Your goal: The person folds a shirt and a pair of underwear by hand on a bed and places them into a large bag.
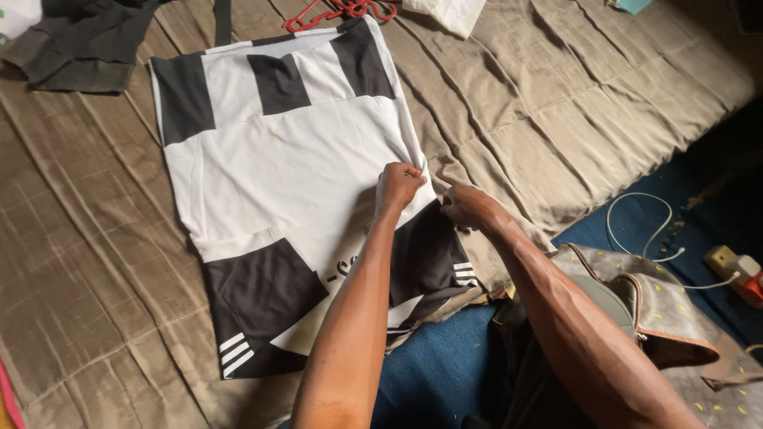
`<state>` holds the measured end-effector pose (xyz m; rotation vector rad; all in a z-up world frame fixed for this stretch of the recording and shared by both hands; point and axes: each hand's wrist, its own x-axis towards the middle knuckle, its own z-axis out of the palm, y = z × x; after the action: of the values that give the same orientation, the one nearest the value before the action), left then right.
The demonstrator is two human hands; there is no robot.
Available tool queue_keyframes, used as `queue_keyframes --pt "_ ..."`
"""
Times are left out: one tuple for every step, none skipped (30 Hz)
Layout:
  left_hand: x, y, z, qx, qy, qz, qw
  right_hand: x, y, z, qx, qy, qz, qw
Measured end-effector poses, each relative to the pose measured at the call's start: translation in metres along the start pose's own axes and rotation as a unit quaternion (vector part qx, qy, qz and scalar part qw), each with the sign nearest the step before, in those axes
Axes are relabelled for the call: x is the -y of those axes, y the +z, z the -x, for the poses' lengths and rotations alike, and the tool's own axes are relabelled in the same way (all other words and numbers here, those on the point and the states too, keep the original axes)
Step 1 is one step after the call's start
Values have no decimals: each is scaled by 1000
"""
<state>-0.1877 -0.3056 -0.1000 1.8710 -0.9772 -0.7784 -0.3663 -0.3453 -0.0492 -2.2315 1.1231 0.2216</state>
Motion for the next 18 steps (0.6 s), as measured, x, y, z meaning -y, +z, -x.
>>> queue_keyframes --pt "0 -2 -1 -25 38 -58 997 -2 0 -3 18 6 16 1000" --pt "-3 -2 1 -29 37 -59 997 -1 -1 -6 35 12 33 999" --pt "-7 0 8 -33 61 -97 993 2 -2 -8 35 8 34 999" --pt "-11 2 15 -36 84 -135 987 6 -3 -7 37 31 39 998" --pt "-16 1 23 -39 83 -136 986 10 -4 -4 38 54 43 997" --pt "-21 -2 30 -29 119 -149 981 16 -5 -1 39 76 46 995" --pt "-25 -7 38 -18 156 -161 974 21 -6 2 39 99 49 993" --pt "-29 -14 46 -22 156 -163 974 27 -7 4 38 121 53 991" --pt "-32 -21 55 -4 164 -169 972 32 -7 5 37 117 53 991" --pt "-34 -31 60 12 172 -176 969 36 -9 3 -35 91 93 991" --pt "-34 -42 64 5 172 -179 969 41 -11 2 -108 64 131 983" --pt "-30 -55 68 -34 196 -193 961 46 -12 1 -108 55 131 984" --pt "-25 -69 69 -72 220 -208 950 49 -12 1 -187 -1 129 974" --pt "-18 -86 68 -102 225 -218 944 54 -12 1 -263 -54 126 955" --pt "-10 -105 68 -131 231 -229 936 63 -8 -2 -262 -60 125 955" --pt "-3 -126 67 -152 233 -303 912 75 -4 -8 -246 -118 61 960" --pt "4 -147 68 -171 232 -375 881 86 0 -14 -227 -175 -4 958" --pt "10 -163 69 -176 230 -378 879 99 10 -17 -227 -180 -4 957"
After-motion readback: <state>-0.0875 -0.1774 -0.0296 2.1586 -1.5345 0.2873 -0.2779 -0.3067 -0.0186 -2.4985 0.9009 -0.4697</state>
